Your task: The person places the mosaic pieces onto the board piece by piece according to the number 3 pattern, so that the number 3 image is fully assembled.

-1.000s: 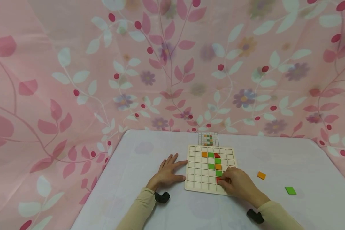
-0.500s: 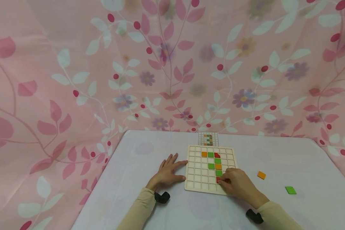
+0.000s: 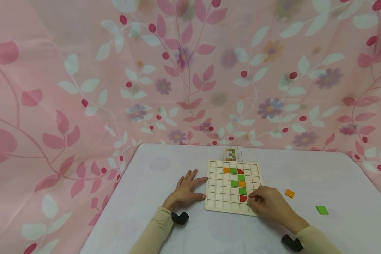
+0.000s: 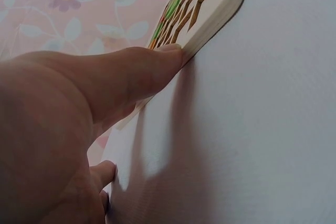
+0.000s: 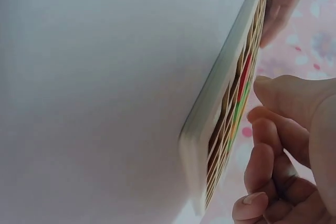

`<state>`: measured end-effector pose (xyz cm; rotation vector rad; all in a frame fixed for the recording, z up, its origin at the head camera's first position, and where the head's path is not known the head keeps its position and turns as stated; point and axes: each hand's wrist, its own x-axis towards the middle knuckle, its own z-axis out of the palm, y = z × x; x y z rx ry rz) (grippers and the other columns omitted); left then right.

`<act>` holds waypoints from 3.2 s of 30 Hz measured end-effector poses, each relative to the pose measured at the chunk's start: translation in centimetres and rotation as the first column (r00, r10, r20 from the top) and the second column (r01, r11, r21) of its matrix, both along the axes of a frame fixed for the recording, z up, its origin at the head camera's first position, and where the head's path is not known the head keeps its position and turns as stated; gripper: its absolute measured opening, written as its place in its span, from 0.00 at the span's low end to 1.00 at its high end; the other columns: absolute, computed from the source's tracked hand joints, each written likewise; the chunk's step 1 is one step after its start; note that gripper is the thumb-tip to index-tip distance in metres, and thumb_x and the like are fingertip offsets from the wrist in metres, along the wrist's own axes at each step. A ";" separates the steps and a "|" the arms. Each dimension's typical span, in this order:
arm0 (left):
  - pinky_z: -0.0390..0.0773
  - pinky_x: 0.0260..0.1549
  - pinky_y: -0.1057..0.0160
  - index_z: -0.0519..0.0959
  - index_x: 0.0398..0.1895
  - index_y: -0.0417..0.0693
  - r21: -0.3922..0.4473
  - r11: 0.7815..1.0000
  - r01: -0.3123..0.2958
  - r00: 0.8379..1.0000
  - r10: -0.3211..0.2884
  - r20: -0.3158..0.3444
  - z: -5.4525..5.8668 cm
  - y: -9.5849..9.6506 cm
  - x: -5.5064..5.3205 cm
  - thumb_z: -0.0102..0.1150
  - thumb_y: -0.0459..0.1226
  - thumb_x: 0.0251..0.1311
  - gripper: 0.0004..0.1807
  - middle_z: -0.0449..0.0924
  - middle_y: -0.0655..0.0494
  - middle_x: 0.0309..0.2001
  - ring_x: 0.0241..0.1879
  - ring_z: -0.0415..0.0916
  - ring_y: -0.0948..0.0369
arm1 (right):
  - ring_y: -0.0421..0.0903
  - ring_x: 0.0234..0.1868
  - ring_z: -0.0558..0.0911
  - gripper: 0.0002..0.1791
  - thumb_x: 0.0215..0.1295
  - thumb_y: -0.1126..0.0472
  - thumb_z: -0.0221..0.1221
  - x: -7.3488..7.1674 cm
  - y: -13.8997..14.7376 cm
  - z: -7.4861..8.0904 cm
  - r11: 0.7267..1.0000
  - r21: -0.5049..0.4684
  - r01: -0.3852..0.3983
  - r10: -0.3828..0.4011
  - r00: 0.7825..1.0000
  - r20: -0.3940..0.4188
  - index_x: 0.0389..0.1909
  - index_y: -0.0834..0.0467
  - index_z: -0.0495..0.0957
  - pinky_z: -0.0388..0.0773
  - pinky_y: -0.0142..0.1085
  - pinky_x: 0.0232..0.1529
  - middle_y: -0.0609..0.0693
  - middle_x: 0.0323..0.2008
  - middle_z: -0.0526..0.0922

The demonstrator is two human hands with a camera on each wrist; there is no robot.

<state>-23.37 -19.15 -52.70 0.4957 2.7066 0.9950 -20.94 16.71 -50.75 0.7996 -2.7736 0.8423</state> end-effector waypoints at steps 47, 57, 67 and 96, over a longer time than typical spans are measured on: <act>0.36 0.78 0.27 0.73 0.78 0.59 0.018 1.000 -0.007 1.000 0.007 -0.012 -0.6 -0.2 0.1 0.72 0.50 0.64 0.38 0.44 0.40 0.87 0.86 0.34 0.38 | 0.46 0.34 0.77 0.34 0.70 0.38 0.66 3.7 19.2 -2.0 0.847 0.232 0.478 -0.527 0.812 0.250 0.49 0.70 0.81 0.71 0.34 0.31 0.51 0.35 0.84; 0.35 0.78 0.27 0.72 0.78 0.60 0.010 1.000 -0.004 1.000 0.004 -0.015 -0.7 -0.2 0.0 0.72 0.51 0.64 0.39 0.44 0.41 0.87 0.86 0.33 0.39 | 0.44 0.35 0.80 0.28 0.74 0.46 0.66 3.4 18.9 -2.1 0.873 0.198 0.446 -0.485 0.839 0.247 0.49 0.72 0.80 0.74 0.32 0.30 0.51 0.36 0.86; 0.35 0.79 0.28 0.72 0.78 0.60 0.002 1.000 -0.005 1.000 0.005 -0.020 -0.4 -0.3 0.1 0.70 0.51 0.65 0.38 0.43 0.40 0.87 0.86 0.32 0.39 | 0.46 0.34 0.83 0.31 0.70 0.43 0.68 3.3 18.8 -1.6 0.853 0.206 0.479 -0.519 0.817 0.250 0.46 0.71 0.80 0.76 0.36 0.32 0.52 0.34 0.87; 0.35 0.78 0.27 0.73 0.78 0.58 0.017 1.000 0.002 1.000 -0.002 -0.020 -0.5 -0.3 0.1 0.72 0.50 0.64 0.39 0.44 0.39 0.86 0.86 0.33 0.37 | 0.43 0.34 0.80 0.19 0.76 0.61 0.62 3.0 16.7 -1.8 0.915 0.208 0.345 -0.380 0.911 0.160 0.50 0.76 0.78 0.76 0.32 0.29 0.51 0.35 0.85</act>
